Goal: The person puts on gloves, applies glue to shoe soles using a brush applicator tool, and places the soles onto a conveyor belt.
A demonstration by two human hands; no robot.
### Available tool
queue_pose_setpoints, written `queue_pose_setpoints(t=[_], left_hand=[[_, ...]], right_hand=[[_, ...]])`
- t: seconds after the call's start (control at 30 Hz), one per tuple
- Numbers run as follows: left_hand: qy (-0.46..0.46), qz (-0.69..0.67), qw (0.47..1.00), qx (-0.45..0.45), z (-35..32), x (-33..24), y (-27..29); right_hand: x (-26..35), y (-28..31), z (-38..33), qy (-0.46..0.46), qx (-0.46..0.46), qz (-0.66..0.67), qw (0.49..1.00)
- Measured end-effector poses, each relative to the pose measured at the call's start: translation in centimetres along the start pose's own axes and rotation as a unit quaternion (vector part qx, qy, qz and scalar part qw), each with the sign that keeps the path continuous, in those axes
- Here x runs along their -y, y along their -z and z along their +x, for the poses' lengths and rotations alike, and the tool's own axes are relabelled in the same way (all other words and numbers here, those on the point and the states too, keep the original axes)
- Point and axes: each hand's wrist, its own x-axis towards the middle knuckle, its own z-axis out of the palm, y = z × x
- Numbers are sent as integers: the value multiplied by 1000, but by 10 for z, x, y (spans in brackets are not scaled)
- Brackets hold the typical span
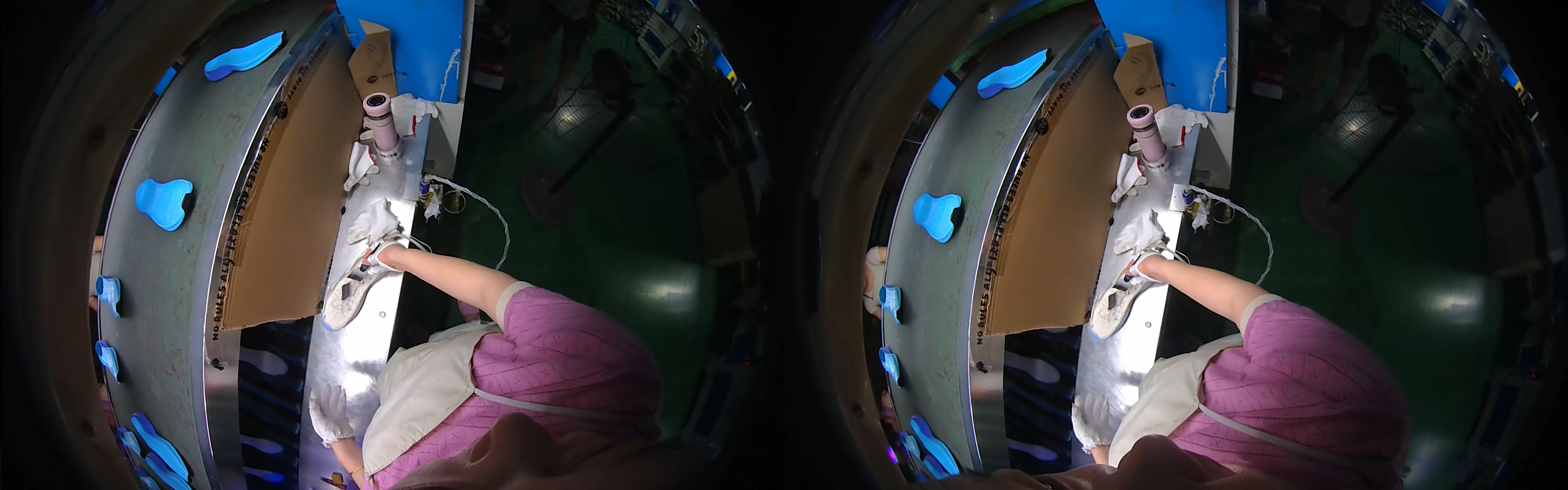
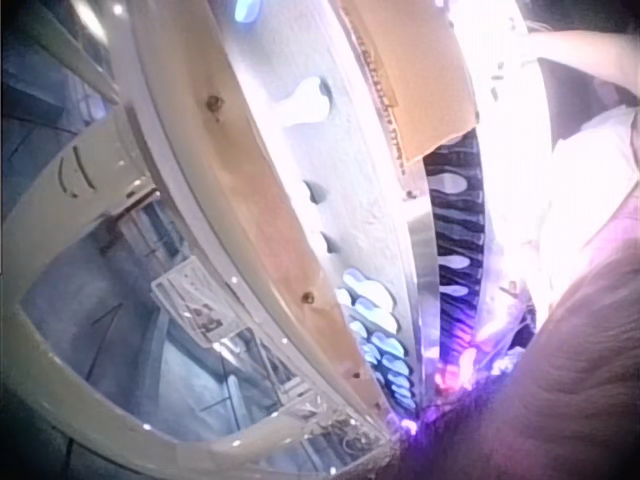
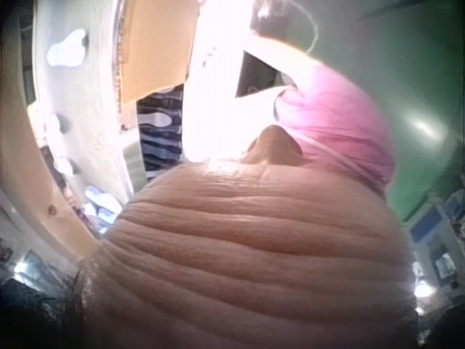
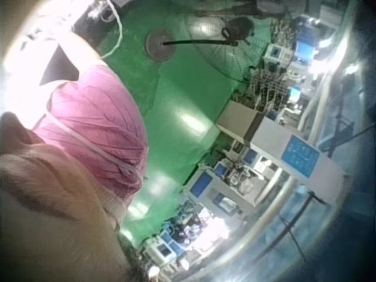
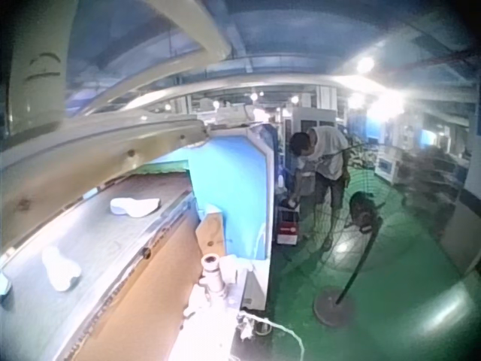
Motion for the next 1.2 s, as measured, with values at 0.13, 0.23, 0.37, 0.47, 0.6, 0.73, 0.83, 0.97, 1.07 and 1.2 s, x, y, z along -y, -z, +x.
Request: queue_pose_setpoints(t=[0.13, 0.23, 0.37, 0.47, 0.6, 0.73, 0.83, 0.97, 1.07, 1.2], left_hand=[[14, 8, 999, 33, 2, 5, -16], [19, 11, 999, 45, 2, 11, -19], [20, 3, 999, 38, 1, 18, -23], [19, -10, 999, 45, 0, 22, -21], [19, -10, 999, 36, -5, 24, -26], [27, 2, 999, 26, -8, 26, -33], [30, 0, 999, 33, -8, 30, -31], [29, -9, 998, 48, -4, 33, -27], [28, -2, 998, 56, -2, 34, -27], [30, -3, 998, 54, -2, 35, -27]], right_hand=[[-1, -3, -3, 2, 3, -5, 1000], [-1, -4, -9, 14, 18, 77, 997], [-3, -10, -8, 21, 44, 205, 978], [-2, -11, -9, 34, 39, 180, 982], [-4, -12, -8, 29, 38, 131, 990], [-3, -14, -15, 49, 55, 153, 986], [-3, -12, -18, 53, 42, 109, 992], [1, -10, -25, 76, 44, 68, 994], [3, -13, -24, 61, 33, 65, 995], [8, -16, -28, 16, 48, 132, 990]])
